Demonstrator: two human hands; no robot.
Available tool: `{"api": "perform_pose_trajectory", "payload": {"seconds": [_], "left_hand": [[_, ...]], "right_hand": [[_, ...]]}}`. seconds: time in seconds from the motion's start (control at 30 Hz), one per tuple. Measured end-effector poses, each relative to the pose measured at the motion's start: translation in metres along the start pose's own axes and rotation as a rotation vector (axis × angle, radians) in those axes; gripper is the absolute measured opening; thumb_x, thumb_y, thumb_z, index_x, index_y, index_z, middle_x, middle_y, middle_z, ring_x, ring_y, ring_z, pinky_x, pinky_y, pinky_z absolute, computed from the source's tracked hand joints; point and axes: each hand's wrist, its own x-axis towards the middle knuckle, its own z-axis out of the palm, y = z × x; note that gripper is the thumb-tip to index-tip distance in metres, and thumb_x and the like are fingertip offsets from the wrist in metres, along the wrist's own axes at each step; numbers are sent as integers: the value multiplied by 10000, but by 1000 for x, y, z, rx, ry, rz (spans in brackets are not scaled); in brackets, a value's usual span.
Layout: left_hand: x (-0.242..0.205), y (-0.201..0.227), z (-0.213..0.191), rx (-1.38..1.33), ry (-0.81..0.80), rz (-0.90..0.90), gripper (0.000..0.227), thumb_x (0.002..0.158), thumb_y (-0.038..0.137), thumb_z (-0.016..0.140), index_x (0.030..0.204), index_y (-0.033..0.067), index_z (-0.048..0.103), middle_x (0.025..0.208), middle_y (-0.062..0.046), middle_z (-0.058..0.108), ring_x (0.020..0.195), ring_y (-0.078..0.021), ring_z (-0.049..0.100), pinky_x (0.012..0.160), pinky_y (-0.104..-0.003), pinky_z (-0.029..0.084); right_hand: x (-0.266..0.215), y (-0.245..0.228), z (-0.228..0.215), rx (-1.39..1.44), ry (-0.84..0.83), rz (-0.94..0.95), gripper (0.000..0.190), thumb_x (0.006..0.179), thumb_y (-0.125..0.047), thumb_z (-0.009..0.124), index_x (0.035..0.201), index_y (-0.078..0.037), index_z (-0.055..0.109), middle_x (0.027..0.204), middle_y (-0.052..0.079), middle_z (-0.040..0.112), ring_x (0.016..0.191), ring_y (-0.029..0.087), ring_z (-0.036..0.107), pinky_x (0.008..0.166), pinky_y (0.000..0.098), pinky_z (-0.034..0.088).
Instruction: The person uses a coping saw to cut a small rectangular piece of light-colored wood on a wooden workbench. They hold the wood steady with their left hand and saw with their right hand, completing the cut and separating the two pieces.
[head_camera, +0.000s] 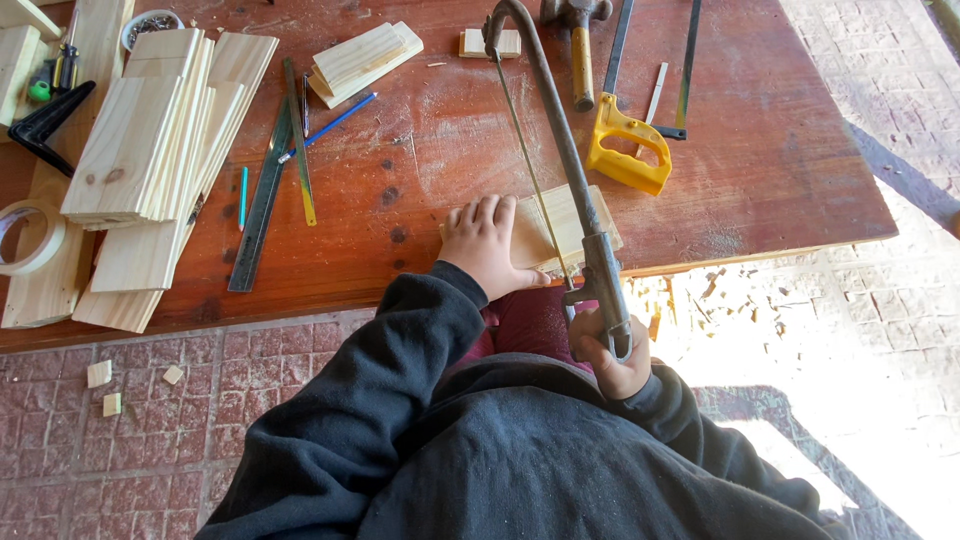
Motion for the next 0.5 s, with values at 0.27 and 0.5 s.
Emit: {"api": "perform_pose_trajectory", "payload": {"seconds": [0.27, 0.5], "left_hand": [[-2, 3, 1, 25, 51, 0, 1235, 529, 838, 776, 1459, 122, 391, 1265, -88, 541, 1208, -306, 560, 993, -489, 424], [-2, 2, 2, 67, 91, -15, 1212, 529, 807, 797, 1455, 125, 416, 1230, -78, 548, 1163, -307, 574, 960, -500, 445]], "right_hand": [[-1, -2, -2, -34, -18, 16, 163, 827, -26, 658, 675, 18, 623, 525, 101, 536, 455, 204, 520, 435, 321, 439], [-2, -9, -2, -66, -25, 35, 179, 861, -43, 643, 686, -5, 636, 538, 87, 561, 469, 167, 535, 450, 296, 448]]}}
